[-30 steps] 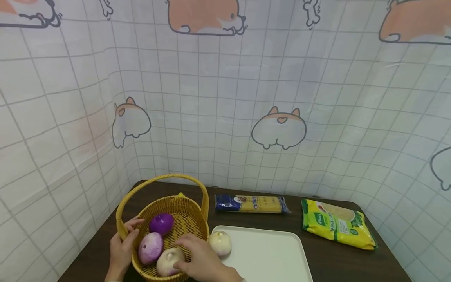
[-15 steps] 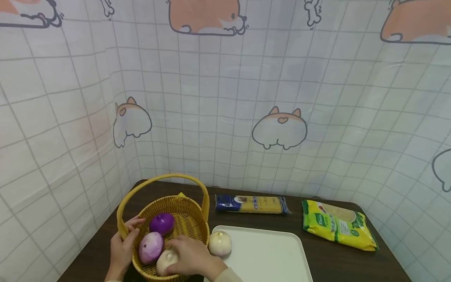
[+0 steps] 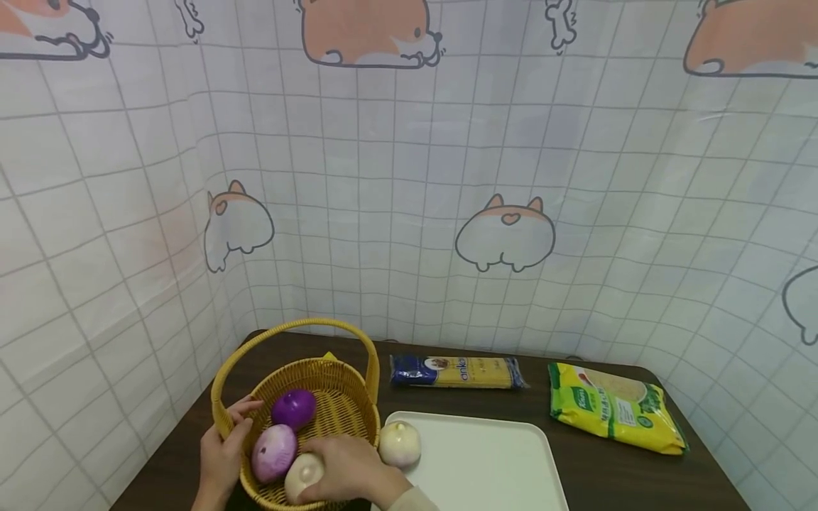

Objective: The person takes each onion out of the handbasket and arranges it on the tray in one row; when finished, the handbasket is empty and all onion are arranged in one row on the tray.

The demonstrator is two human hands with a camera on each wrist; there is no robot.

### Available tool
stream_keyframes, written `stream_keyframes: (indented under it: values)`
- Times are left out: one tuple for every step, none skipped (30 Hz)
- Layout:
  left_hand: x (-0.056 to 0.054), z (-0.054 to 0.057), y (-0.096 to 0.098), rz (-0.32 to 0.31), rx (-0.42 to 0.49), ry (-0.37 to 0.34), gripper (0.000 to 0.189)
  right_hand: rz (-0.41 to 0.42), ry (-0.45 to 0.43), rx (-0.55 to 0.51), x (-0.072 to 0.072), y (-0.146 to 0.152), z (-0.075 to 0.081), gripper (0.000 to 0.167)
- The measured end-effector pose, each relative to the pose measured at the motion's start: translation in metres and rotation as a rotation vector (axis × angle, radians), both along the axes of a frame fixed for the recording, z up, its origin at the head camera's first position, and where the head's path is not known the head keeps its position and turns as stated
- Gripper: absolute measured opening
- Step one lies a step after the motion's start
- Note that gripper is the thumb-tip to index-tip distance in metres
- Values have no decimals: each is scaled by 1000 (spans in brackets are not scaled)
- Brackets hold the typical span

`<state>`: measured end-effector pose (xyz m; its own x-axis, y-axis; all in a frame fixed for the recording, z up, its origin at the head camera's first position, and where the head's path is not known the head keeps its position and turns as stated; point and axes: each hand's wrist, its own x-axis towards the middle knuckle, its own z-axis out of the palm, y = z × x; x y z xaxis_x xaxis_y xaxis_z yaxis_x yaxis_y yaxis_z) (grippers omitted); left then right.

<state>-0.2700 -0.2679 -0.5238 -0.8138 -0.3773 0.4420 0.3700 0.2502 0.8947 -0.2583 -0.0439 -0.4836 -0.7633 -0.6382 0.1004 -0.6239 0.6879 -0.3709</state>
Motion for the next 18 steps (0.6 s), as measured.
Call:
stream_keyframes:
  values:
    - [0, 0, 0, 2, 2, 1, 14, -9, 5, -7, 0, 0, 0, 57]
    - [0, 0, 0, 3, 2, 5, 14, -19, 6, -13, 1, 1, 0, 58]
    - [0, 0, 0, 4, 1, 7, 14, -29, 9, -19, 2, 1, 0, 60]
    - [-1, 0, 0, 4, 1, 8, 14, -40, 12, -26, 3, 2, 0, 61]
    - [-1, 0, 0, 2, 1, 8, 14, -50, 16, -32, 4, 2, 0, 62]
    - [-1, 0, 0, 1, 0, 7, 14, -59, 20, -41, 5, 3, 0, 63]
    - [-1, 0, 0, 0, -2, 4, 14, -67, 23, -50, 6, 3, 0, 64]
    - [-1, 0, 0, -3, -1, 4, 14, -72, 26, -61, 7, 4, 0, 64]
    - [-1, 0, 0, -6, -2, 3, 15, -73, 35, -70, 8, 5, 0, 65]
    - [-1, 0, -1, -8, -2, 1, 15, -71, 41, -82, 8, 5, 0, 65]
    - [-1, 0, -1, -9, -5, -2, 15, -69, 46, -95, 8, 6, 0, 66]
    - [0, 1, -1, -10, -6, -6, 15, -65, 53, -108, 9, 7, 0, 66]
    - [0, 1, 0, -11, -7, -12, 15, -61, 62, -118, 9, 8, -1, 67]
    - [0, 1, 0, -13, -8, -18, 15, -56, 72, -129, 10, 8, -1, 69]
    - [0, 1, 0, -13, -12, -25, 15, -52, 80, -140, 10, 9, -2, 70]
    - [0, 1, 0, -12, -15, -31, 15, -48, 85, -152, 11, 10, -3, 71]
    - [1, 1, 0, -12, -20, -38, 16, -49, 91, -166, 12, 11, -3, 72]
    - [1, 1, 0, -12, -21, -43, 16, -54, 92, -186, 12, 12, -3, 72]
